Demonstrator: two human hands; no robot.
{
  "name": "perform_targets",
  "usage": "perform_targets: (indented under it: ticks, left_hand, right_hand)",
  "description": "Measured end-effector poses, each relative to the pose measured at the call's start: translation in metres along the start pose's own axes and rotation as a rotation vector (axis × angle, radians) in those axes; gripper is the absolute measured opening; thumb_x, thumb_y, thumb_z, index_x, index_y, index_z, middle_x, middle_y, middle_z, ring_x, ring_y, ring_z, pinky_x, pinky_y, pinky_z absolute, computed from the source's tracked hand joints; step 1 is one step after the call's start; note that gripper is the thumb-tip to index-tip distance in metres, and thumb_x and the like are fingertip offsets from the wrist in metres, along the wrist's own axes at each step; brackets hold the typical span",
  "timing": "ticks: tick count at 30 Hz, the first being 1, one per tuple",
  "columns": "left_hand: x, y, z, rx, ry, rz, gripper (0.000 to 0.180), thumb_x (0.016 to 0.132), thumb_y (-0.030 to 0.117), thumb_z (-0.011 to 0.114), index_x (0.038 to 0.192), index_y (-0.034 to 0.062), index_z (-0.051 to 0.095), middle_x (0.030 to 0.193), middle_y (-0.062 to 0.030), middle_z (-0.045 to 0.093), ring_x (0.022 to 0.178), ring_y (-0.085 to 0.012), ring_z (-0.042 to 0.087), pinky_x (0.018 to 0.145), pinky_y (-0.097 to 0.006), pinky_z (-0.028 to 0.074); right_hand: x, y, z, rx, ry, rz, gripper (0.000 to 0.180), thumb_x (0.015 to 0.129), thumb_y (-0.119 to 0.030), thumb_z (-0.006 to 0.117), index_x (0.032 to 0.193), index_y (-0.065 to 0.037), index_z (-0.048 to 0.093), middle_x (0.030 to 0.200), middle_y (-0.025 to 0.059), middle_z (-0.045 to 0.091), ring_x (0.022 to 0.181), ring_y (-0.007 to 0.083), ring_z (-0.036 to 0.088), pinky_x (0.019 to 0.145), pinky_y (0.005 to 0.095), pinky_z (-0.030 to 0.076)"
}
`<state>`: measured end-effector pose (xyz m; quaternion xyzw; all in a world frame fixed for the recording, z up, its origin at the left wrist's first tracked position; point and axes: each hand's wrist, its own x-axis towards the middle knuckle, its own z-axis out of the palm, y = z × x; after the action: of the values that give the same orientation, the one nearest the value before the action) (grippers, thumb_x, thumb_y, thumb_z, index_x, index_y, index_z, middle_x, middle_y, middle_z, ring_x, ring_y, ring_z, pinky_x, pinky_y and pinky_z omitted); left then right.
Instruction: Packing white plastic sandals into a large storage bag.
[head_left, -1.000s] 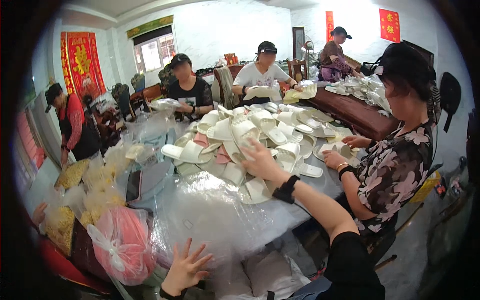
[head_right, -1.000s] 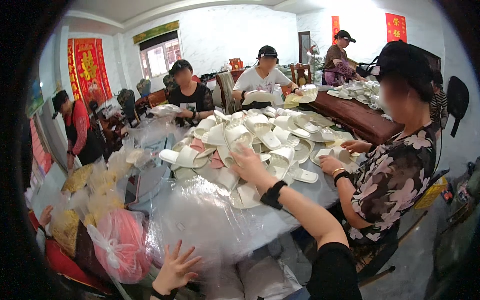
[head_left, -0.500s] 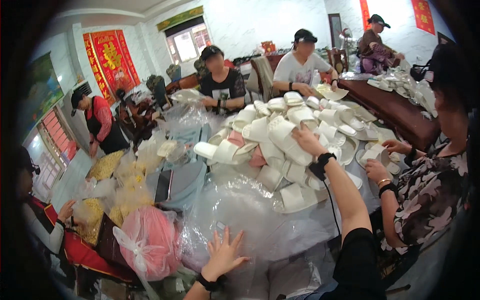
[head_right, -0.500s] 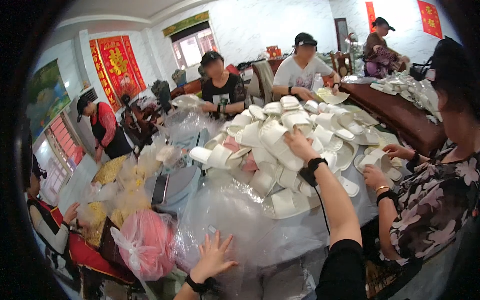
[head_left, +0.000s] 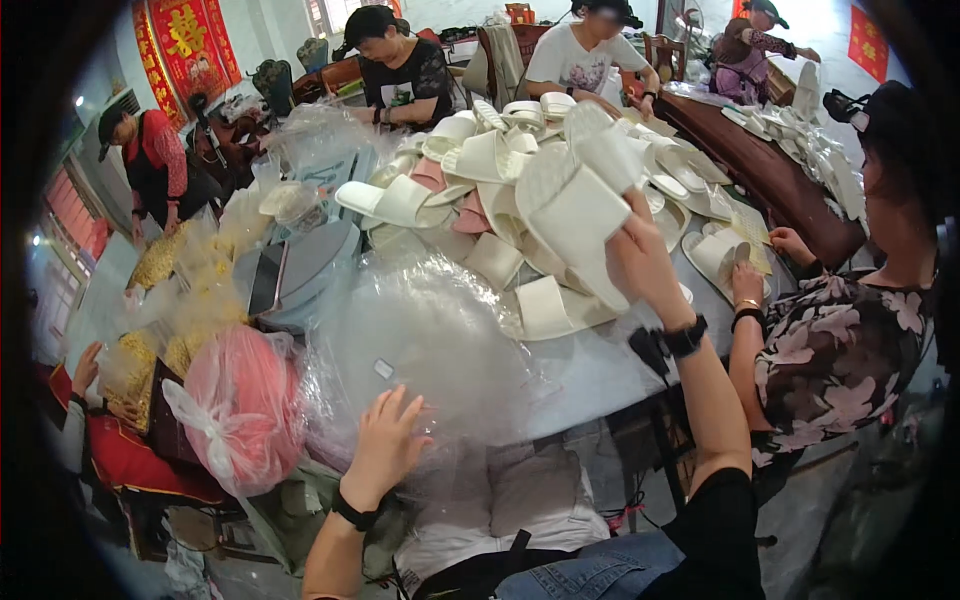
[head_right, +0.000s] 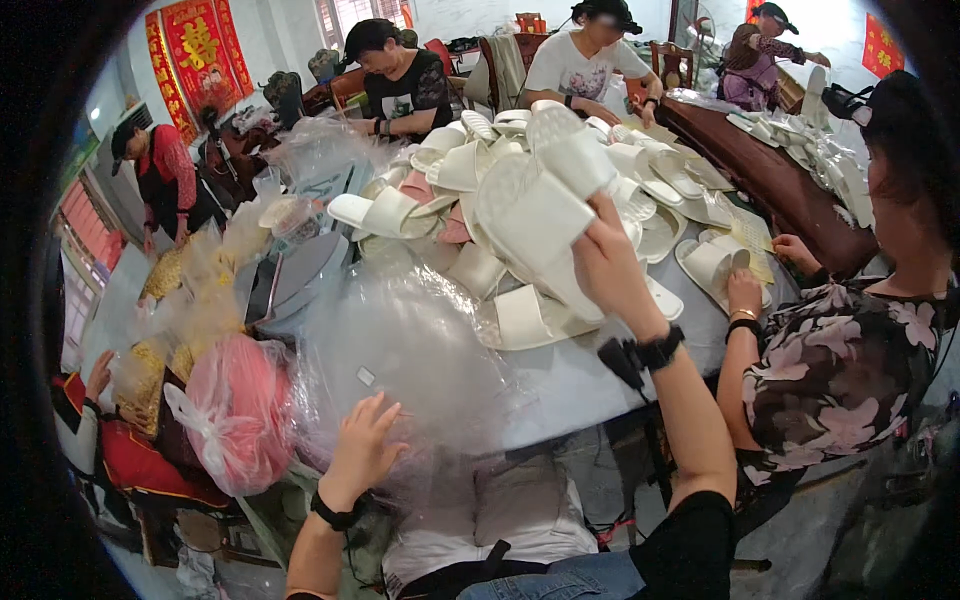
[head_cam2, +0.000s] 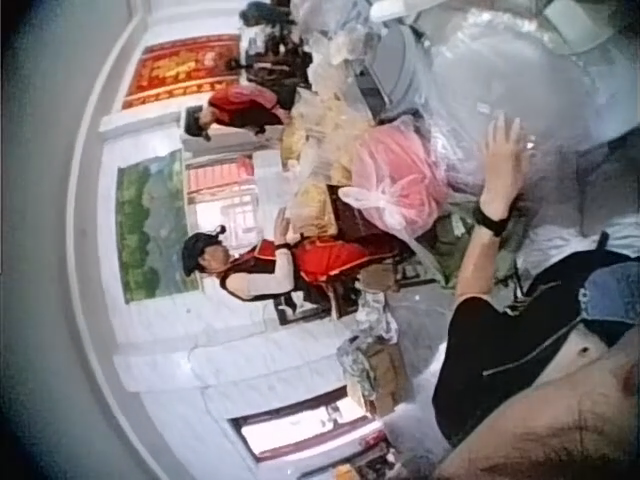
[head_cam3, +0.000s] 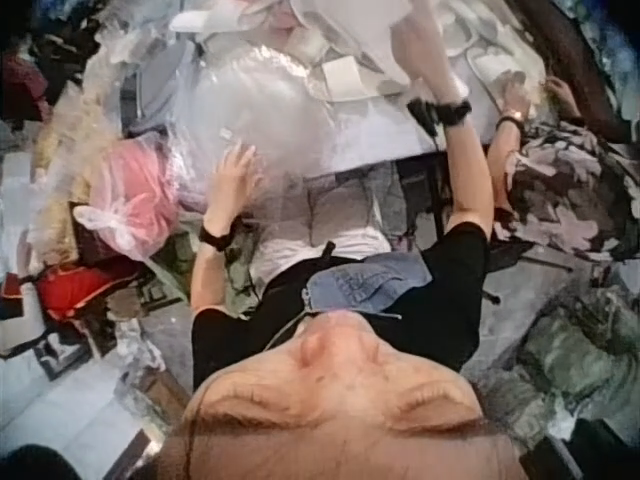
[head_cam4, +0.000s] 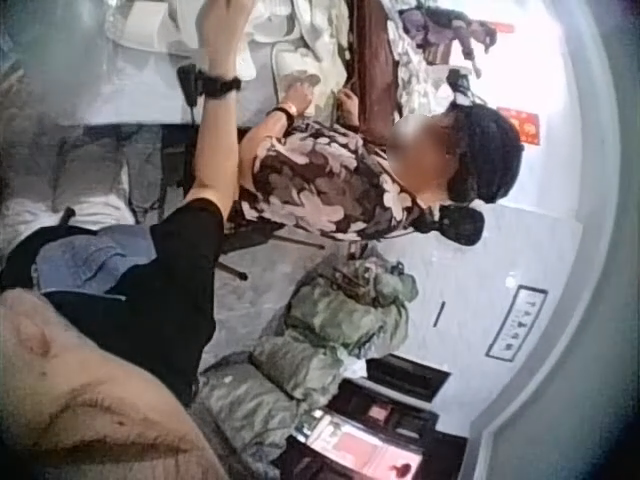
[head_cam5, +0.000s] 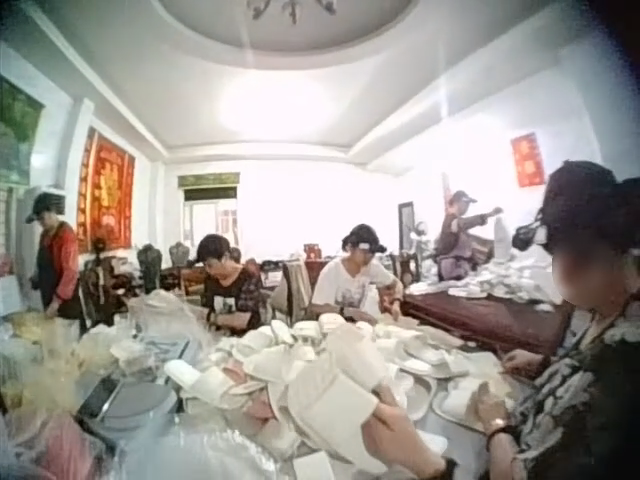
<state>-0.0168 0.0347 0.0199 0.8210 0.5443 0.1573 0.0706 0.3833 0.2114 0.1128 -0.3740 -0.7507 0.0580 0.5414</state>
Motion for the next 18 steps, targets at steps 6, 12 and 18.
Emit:
perform_targets:
  ticks: [6, 12, 18]
  left_hand:
    - [-0.001, -0.003, 0.009, -0.212, 0.23, 0.032, 0.019, 0.086, 0.0, 0.067, 0.105, 0.0, 0.066, 0.113, -0.0204, 0.068, 0.1, -0.0393, 0.066, 0.084, -0.043, 0.054]
    - [-0.001, 0.006, 0.018, -0.261, 0.428, -0.05, 0.009, 0.09, 0.001, 0.063, 0.097, -0.0012, 0.068, 0.097, -0.0192, 0.073, 0.088, -0.0371, 0.069, 0.073, -0.043, 0.054]
    - [-0.007, 0.038, 0.006, -0.217, 0.378, 0.002, 0.03, 0.085, -0.001, 0.06, 0.113, 0.0009, 0.071, 0.099, -0.0188, 0.073, 0.095, -0.0359, 0.07, 0.075, -0.044, 0.057]
  right_hand:
    - [-0.102, -0.082, -0.022, 0.327, -0.169, 0.319, 0.032, 0.09, 0.009, 0.049, 0.119, 0.009, 0.063, 0.139, 0.0152, 0.049, 0.127, 0.0291, 0.05, 0.107, 0.0315, 0.038]
    - [-0.175, -0.146, -0.024, 0.382, -0.567, 0.248, 0.043, 0.084, 0.012, 0.061, 0.126, 0.001, 0.066, 0.143, 0.0187, 0.051, 0.129, 0.0346, 0.052, 0.109, 0.0415, 0.04]
    - [-0.195, -0.156, 0.009, 0.296, -0.829, 0.109, 0.036, 0.09, 0.004, 0.058, 0.125, -0.002, 0.066, 0.139, 0.0201, 0.049, 0.129, 0.0396, 0.046, 0.106, 0.0474, 0.034]
